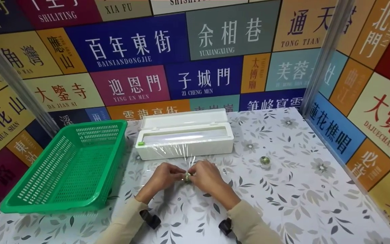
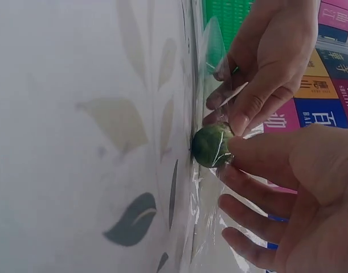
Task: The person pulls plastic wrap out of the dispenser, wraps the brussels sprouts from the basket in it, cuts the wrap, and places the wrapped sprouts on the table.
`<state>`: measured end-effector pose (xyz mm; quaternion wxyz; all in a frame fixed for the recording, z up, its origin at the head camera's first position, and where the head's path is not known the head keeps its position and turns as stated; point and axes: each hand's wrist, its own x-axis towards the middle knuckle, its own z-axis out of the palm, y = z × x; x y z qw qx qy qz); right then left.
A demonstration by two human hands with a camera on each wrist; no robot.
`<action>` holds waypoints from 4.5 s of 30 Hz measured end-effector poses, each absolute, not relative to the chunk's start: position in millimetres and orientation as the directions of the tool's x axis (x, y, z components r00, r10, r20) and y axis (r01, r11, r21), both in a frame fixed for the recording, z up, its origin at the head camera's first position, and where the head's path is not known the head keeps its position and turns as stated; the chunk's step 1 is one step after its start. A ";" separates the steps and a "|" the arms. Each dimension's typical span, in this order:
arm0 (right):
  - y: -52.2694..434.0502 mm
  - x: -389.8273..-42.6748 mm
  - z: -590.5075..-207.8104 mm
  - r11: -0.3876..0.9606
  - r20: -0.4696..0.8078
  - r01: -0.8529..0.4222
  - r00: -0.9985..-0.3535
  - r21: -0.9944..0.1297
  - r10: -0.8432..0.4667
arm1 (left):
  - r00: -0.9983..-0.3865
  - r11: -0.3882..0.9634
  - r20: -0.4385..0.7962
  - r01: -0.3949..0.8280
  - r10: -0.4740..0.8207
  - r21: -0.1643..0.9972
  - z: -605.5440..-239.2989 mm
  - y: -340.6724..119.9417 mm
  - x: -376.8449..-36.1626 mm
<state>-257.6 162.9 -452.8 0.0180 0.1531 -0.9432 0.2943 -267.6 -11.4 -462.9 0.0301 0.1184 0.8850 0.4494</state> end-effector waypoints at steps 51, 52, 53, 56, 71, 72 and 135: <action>166.6 -308.7 -460.5 0.644 0.011 -0.216 -0.952 -0.734 -0.306 | -0.986 0.578 0.020 0.114 0.167 0.808 -468.3 -12.9 -296.6; 166.4 -309.4 -460.3 0.644 0.010 -0.211 -0.954 -0.735 -0.301 | -0.985 0.584 0.028 0.123 0.168 0.802 -468.7 -12.9 -297.0; 166.3 -310.0 -460.1 0.648 0.011 -0.211 -0.954 -0.732 -0.299 | -0.985 0.592 0.038 0.132 0.169 0.795 -469.0 -12.6 -297.5; 166.2 -311.4 -459.9 0.651 0.014 -0.212 -0.955 -0.729 -0.296 | -0.986 0.633 0.058 0.147 0.158 0.760 -469.0 -10.4 -299.6; 161.7 -311.9 -460.5 0.767 0.050 -0.252 -0.960 -0.590 -0.277 | -0.988 0.711 0.035 0.132 0.149 0.691 -457.8 -4.2 -308.4; 161.7 -312.6 -460.4 0.767 0.054 -0.254 -0.959 -0.589 -0.277 | -0.988 0.708 0.043 0.138 0.151 0.693 -457.2 -4.3 -308.3; 100.1 -330.4 -400.2 0.534 0.271 -0.463 -0.876 -0.707 -0.400 | -0.892 0.327 0.287 0.171 -0.349 0.930 -465.5 -82.3 -319.4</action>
